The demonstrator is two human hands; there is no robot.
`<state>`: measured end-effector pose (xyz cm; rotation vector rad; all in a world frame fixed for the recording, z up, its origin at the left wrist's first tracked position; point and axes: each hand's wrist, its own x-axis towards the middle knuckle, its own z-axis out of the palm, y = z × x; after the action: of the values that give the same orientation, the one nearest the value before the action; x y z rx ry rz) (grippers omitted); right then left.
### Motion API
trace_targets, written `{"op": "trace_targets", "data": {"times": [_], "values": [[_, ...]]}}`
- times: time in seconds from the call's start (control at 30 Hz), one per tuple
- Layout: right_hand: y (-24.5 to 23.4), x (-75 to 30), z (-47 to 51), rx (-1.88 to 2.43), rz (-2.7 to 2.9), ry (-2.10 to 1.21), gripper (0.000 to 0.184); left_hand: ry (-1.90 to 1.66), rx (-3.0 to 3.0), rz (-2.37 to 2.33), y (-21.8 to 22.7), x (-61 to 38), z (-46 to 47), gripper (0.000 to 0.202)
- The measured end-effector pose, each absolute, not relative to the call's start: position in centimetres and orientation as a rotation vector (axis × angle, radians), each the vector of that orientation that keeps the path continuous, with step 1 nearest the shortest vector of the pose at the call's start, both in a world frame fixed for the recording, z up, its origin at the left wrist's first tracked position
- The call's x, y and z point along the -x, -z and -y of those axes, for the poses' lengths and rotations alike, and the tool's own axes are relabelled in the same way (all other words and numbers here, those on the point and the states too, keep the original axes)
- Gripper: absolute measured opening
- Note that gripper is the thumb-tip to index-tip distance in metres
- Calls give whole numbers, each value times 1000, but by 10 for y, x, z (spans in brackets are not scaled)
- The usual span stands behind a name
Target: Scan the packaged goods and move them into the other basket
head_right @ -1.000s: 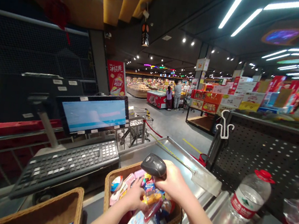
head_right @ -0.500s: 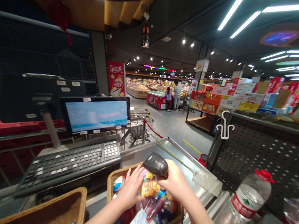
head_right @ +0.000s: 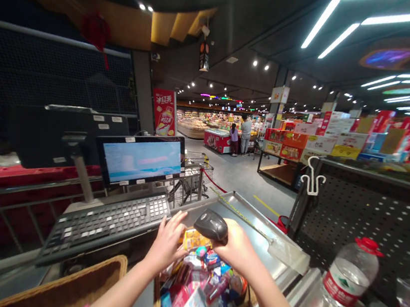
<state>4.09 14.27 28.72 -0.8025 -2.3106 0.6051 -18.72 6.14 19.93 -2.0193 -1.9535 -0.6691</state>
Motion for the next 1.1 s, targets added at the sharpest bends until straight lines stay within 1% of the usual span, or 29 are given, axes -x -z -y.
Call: {"op": "trace_targets", "data": {"times": [0.07, 0.27, 0.47, 0.63, 0.9, 1.1], "values": [[-288, -38, -140, 803, 2312, -618, 26, 677, 1987, 1918, -208, 191, -57, 35], [-291, -33, -133, 765, 2318, -646, 24, 666, 1904, 1906, -224, 202, -45, 38], [-291, -26, -126, 705, 2320, -657, 34, 644, 1846, 1899, -236, 211, -35, 35], [-297, -17, -112, 618, 2341, -706, 42, 644, 1757, 1887, -250, 225, -23, 37], [-300, 2, -92, 536, 2398, -707, 43, 594, 1643, 1888, -265, 245, 3, 37], [-300, 16, -78, 468, 2419, -718, 35, 545, 1557, 1900, -269, 257, 25, 36]]}}
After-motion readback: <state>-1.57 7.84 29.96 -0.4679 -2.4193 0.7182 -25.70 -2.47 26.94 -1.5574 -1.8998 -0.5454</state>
